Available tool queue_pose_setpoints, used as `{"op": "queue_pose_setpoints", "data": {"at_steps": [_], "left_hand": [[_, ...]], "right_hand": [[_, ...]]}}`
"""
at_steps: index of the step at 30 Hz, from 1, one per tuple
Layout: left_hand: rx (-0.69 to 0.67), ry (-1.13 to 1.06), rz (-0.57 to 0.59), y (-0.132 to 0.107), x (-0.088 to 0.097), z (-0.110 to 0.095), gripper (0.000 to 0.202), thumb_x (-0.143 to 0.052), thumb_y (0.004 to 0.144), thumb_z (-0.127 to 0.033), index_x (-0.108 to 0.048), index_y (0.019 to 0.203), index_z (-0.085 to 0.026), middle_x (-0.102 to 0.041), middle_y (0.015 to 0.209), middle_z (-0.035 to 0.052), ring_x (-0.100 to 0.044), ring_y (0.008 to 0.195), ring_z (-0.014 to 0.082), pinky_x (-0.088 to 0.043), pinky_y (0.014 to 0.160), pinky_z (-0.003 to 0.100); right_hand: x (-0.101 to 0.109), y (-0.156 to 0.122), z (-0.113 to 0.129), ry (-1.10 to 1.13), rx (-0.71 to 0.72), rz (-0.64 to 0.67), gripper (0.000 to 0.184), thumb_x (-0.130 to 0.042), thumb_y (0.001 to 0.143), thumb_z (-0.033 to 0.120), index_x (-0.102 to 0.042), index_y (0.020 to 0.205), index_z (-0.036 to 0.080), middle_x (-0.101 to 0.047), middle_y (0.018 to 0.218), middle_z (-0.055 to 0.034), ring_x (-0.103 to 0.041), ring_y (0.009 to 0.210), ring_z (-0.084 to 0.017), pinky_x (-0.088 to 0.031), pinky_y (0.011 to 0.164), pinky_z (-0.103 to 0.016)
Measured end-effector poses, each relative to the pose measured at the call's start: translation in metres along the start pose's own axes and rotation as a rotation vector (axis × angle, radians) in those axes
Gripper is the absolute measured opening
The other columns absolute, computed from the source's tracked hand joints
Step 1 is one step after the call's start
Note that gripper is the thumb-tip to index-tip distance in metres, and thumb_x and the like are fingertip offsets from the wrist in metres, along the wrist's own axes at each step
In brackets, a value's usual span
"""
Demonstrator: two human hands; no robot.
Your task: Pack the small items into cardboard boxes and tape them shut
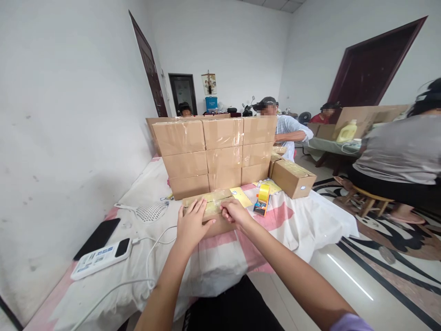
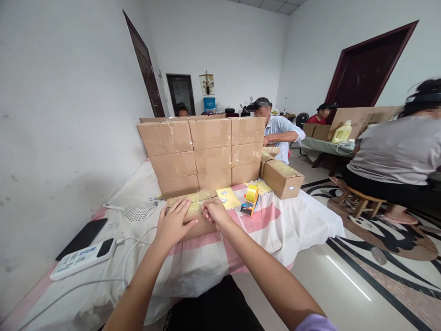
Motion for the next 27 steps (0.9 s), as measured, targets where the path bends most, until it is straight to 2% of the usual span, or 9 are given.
{"op": "queue_pose_setpoints", "data": {"at_steps": [19, 23, 27], "left_hand": [[0.002, -0.013, -0.009, -0.0001, 0.0033, -0.0018, 0.061, -0.055, 0.094, -0.046, -0.049, 0.149, -0.022, -0.047, 0.157, 0.0063, -0.042, 0.146, 0.0293, -0.028, 0.118, 0.058], [0.004, -0.015, -0.004, 0.0000, 0.0029, -0.0015, 0.061, -0.054, 0.093, -0.046, -0.049, 0.150, -0.024, -0.046, 0.158, 0.0061, -0.041, 0.146, 0.0296, -0.026, 0.119, 0.057], [0.008, -0.012, 0.008, 0.0007, 0.0017, -0.0011, 0.062, -0.055, 0.092, -0.047, -0.049, 0.150, -0.027, -0.046, 0.158, 0.0059, -0.041, 0.146, 0.0314, -0.025, 0.120, 0.057]], "right_hand": [[0.0064, 0.0020, -0.0019, -0.088, -0.069, -0.037, 0.018, -0.055, 0.082, 0.026, -0.050, 0.066, 0.020, -0.041, 0.036, 0.0081, -0.023, 0.030, -0.006, -0.013, 0.036, -0.021], [0.0066, 0.0026, -0.0024, -0.112, -0.080, -0.042, 0.023, -0.057, 0.089, 0.028, -0.051, 0.069, 0.019, -0.041, 0.039, 0.0099, -0.023, 0.031, -0.005, -0.014, 0.036, -0.020], [0.0065, 0.0018, -0.0025, -0.135, -0.097, -0.042, 0.034, -0.058, 0.097, 0.039, -0.053, 0.072, 0.017, -0.040, 0.046, 0.0116, -0.024, 0.033, -0.004, -0.019, 0.036, -0.019]]}}
Point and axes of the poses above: each hand's wrist, its own y-axis towards the middle knuckle, its own x-axis out of the back of the hand, z = x × y, the point moved 7 cm from there along y, towards the middle knuckle
